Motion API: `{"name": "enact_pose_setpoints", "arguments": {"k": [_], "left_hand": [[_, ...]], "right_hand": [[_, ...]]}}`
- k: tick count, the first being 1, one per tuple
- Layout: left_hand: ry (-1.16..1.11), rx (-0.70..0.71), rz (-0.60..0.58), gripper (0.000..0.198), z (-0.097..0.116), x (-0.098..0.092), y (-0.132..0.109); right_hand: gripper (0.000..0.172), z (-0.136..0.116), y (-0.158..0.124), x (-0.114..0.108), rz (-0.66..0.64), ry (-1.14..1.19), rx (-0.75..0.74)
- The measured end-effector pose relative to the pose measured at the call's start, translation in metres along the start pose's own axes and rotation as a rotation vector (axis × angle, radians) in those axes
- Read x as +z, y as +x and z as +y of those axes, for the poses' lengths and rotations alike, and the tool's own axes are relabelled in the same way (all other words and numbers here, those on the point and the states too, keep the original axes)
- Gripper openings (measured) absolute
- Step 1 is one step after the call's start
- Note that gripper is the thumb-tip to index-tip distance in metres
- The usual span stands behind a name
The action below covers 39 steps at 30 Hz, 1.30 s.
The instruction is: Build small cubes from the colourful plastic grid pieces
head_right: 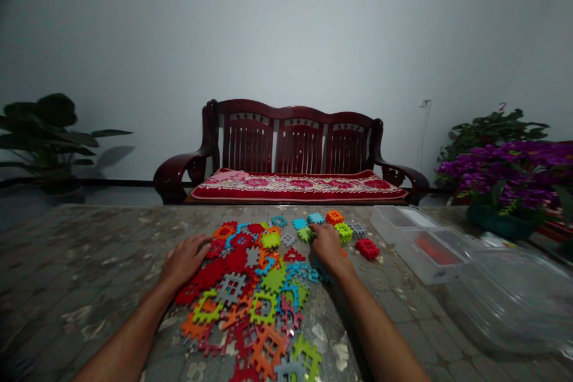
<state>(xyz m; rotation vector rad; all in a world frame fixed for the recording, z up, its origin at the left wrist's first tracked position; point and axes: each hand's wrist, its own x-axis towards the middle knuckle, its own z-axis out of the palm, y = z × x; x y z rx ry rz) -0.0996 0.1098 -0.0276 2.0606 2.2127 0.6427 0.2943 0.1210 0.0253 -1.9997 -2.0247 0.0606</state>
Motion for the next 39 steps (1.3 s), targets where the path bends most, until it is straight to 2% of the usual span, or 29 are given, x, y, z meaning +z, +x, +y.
{"name": "enact_pose_setpoints", "arguments": {"k": [6, 16, 29, 39], "left_hand": [[-0.001, -0.002, -0.016, 0.043, 0.0, -0.001, 0.001], [-0.002, 0.006, -0.008, 0.043, 0.0, 0.0, 0.0], [0.016, -0.013, -0.019, 0.042, 0.002, -0.002, 0.0], [0.022, -0.002, -0.022, 0.043, 0.0, 0.001, 0.001]], "right_hand": [[0.061, -0.004, -0.004, 0.0, -0.029, -0.138, -0.058], [0.046, -0.008, -0.003, -0.001, -0.076, -0.206, -0.129], [0.045, -0.02, -0.008, -0.002, -0.098, -0.288, -0.105], [0.042, -0.021, -0.021, -0.003, -0.098, -0.264, -0.084]]}}
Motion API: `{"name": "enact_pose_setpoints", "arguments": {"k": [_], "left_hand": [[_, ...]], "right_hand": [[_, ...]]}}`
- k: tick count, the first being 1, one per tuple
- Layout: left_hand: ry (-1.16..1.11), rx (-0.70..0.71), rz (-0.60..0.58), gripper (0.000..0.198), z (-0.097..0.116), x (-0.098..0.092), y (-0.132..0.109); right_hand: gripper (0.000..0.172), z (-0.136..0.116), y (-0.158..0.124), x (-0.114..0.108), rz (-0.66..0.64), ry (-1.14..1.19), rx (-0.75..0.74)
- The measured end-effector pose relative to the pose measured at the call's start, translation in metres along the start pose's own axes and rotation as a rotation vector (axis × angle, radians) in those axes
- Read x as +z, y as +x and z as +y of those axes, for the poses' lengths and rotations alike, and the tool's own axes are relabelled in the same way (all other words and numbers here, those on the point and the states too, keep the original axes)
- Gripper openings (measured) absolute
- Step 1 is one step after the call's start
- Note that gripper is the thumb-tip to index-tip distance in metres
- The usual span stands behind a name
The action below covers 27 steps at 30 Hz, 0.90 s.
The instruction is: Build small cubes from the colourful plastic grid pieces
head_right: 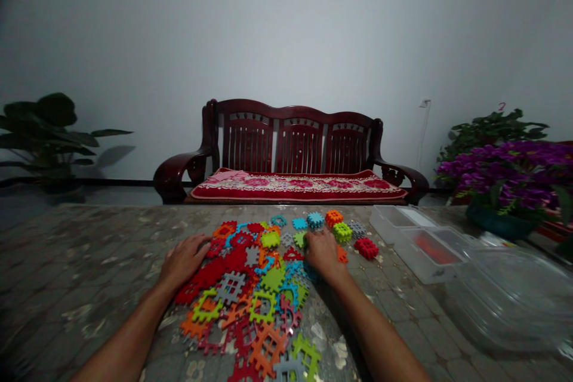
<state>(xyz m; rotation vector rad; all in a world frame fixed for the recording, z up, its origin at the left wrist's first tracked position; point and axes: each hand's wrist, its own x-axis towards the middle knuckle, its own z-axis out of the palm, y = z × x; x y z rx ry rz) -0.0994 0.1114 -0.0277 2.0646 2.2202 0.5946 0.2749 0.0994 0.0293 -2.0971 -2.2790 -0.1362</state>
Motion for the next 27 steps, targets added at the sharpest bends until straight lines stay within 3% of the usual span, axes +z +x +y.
{"name": "enact_pose_setpoints", "arguments": {"k": [11, 21, 27], "left_hand": [[-0.015, 0.012, 0.01, 0.042, -0.002, 0.001, 0.001], [-0.015, 0.006, 0.011, 0.044, -0.002, 0.0, 0.001], [-0.014, 0.0, 0.009, 0.044, 0.0, -0.001, 0.0]], "right_hand": [[0.047, -0.022, 0.002, -0.009, 0.043, 0.033, 0.074], [0.053, -0.011, 0.004, -0.004, 0.076, 0.046, 0.169], [0.045, -0.012, 0.001, -0.007, 0.062, 0.042, 0.129]]}}
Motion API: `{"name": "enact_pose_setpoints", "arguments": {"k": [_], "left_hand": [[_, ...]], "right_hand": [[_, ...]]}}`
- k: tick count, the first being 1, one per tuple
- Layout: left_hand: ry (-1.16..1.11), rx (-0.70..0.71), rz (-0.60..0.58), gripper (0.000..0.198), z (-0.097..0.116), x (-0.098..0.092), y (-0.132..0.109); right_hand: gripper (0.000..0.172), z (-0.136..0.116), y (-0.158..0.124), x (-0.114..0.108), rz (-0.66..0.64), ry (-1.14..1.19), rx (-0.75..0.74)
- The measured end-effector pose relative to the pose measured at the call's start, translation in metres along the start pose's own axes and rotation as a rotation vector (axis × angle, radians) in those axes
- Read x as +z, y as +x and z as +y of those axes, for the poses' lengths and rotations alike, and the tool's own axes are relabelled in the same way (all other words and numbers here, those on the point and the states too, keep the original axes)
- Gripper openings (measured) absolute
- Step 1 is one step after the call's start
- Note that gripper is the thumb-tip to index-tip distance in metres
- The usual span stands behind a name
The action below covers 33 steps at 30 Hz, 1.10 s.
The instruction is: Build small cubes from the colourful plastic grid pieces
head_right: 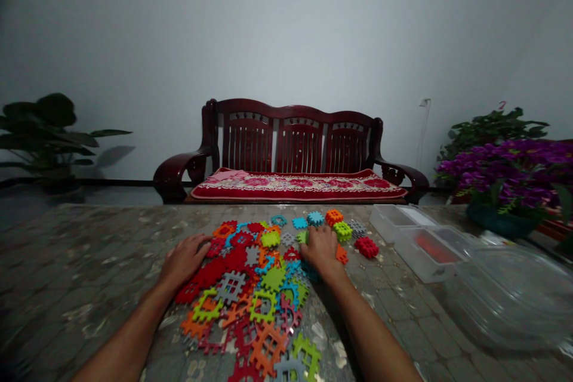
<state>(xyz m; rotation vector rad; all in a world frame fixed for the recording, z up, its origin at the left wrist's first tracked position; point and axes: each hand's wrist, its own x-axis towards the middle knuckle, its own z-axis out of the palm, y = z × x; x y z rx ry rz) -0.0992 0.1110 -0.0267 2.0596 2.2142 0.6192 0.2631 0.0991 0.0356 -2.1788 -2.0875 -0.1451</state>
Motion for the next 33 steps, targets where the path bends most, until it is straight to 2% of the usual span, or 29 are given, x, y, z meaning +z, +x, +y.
{"name": "enact_pose_setpoints", "arguments": {"k": [4, 8, 14, 22, 33], "left_hand": [[-0.005, 0.008, -0.006, 0.044, 0.0, 0.0, 0.0], [-0.001, 0.007, -0.005, 0.043, 0.0, -0.001, 0.0], [0.019, 0.008, -0.012, 0.045, 0.0, -0.002, -0.001], [0.008, 0.016, 0.007, 0.043, -0.003, 0.002, 0.0], [-0.01, 0.006, 0.017, 0.043, -0.003, 0.003, 0.0]], "right_hand": [[0.041, -0.012, 0.001, -0.007, 0.013, 0.037, -0.126], [0.034, -0.033, 0.004, -0.009, -0.059, 0.015, -0.252], [0.034, -0.051, 0.007, -0.002, -0.066, -0.059, -0.239], [0.033, -0.054, 0.009, 0.007, -0.052, -0.083, -0.263], [0.032, -0.05, 0.003, 0.003, -0.045, -0.095, -0.231]]}}
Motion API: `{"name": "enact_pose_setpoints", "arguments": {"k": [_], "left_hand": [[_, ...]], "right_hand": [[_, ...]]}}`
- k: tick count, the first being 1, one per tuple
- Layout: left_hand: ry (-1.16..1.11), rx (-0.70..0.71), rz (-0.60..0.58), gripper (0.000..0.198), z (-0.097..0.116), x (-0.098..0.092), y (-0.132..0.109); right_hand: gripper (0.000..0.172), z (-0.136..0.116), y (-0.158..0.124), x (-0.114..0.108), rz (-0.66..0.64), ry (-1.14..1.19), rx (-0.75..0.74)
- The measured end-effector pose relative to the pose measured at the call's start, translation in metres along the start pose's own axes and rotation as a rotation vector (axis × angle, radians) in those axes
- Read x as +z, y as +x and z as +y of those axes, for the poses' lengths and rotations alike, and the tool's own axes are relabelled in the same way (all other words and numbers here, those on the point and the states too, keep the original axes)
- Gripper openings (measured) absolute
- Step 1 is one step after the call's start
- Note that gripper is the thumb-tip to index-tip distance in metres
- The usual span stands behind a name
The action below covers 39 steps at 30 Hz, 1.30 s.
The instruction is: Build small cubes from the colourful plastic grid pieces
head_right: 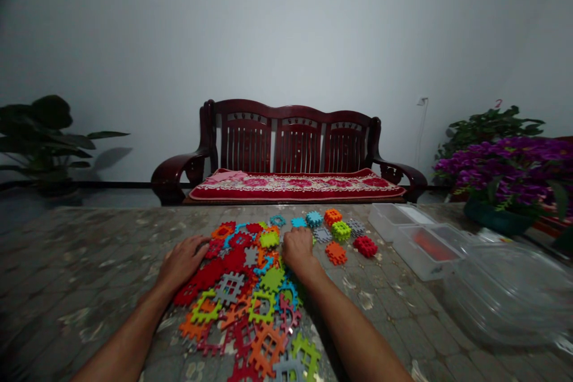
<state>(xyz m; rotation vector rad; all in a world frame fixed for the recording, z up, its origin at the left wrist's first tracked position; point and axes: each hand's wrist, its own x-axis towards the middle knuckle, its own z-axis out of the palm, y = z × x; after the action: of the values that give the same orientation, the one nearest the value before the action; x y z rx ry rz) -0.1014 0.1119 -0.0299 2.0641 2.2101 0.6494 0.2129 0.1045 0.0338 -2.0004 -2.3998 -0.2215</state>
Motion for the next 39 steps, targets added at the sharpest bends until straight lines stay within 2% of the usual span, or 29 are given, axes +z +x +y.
{"name": "enact_pose_setpoints", "arguments": {"k": [7, 14, 19, 21, 24, 27, 29, 31, 34, 36, 39], "left_hand": [[0.008, 0.005, -0.011, 0.043, 0.0, 0.0, 0.0], [0.006, 0.005, -0.022, 0.044, 0.0, -0.001, 0.0], [0.019, -0.008, -0.036, 0.044, 0.003, -0.005, -0.001], [0.017, -0.011, -0.045, 0.045, 0.004, -0.006, -0.001], [0.014, -0.006, -0.04, 0.046, 0.003, -0.004, 0.0], [0.008, 0.013, -0.015, 0.045, 0.002, -0.002, 0.0], [0.005, 0.014, -0.009, 0.046, 0.002, -0.002, 0.0], [0.013, 0.005, -0.017, 0.046, 0.004, -0.004, -0.001], [0.023, 0.004, -0.035, 0.047, 0.006, -0.007, -0.001], [0.028, 0.0, -0.038, 0.047, 0.007, -0.008, -0.001], [0.039, 0.0, -0.029, 0.046, 0.006, -0.007, -0.001]], "right_hand": [[0.033, -0.001, 0.003, -0.001, -0.022, 0.005, -0.048], [0.035, 0.001, -0.01, -0.019, -0.036, -0.029, -0.083], [0.026, 0.009, -0.026, -0.038, -0.026, 0.021, -0.09], [0.019, 0.017, -0.031, -0.045, -0.072, 0.147, -0.028], [0.011, 0.034, -0.038, -0.049, -0.202, 0.532, 0.057], [0.01, 0.047, -0.043, -0.039, -0.315, 0.976, 0.028], [0.011, 0.049, -0.045, -0.027, -0.356, 1.116, 0.038], [0.014, 0.049, -0.044, -0.013, -0.342, 1.107, 0.097], [0.007, 0.049, -0.042, 0.001, -0.174, 0.989, 0.184], [0.012, 0.05, -0.043, 0.004, -0.082, 0.907, 0.19], [0.02, 0.049, -0.049, -0.002, -0.081, 0.768, 0.128]]}}
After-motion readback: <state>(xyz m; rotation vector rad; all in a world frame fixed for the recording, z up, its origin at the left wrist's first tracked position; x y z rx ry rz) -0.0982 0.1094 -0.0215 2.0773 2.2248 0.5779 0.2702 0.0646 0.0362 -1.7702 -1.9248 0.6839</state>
